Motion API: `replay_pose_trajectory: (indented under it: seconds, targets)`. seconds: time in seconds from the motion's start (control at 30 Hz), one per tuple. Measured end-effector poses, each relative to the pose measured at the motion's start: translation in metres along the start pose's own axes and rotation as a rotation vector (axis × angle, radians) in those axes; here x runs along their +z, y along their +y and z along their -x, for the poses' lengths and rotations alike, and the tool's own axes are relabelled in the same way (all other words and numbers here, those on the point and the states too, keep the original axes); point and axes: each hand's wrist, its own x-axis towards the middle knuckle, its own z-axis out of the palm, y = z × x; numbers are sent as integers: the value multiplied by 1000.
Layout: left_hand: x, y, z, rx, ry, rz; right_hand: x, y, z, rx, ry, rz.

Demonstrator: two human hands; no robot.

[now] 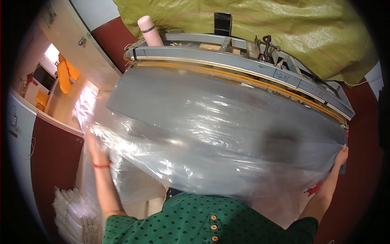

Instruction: Operates a heat-sealing machine to seal the edges of large plastic bags.

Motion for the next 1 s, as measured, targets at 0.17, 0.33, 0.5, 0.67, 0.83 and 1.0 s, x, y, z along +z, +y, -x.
replay_pose_trajectory:
  seconds: [0.17, 0.33, 0.5, 0.67, 0.83, 1.0]
  targets:
    - [10, 112, -112, 745, 135, -1397, 13, -11, -2, -55, -25, 45]
    - [113, 130, -113, 987, 48, -1875, 13, -1, -4, -44, -14, 90]
    - [150, -1, -20, 1048, -959, -1312, 2, 2, 1, -13, -49, 41]
    - [18, -85, -104, 430, -773, -1544, 13, -11, 5, -76, -3, -1]
    - [65, -97, -88, 661, -950, -1480, 1, -4, 3, -43, -59, -3]
    - [123, -103, -41, 702, -1156, -1440, 11, 9, -5, -42, -29, -74]
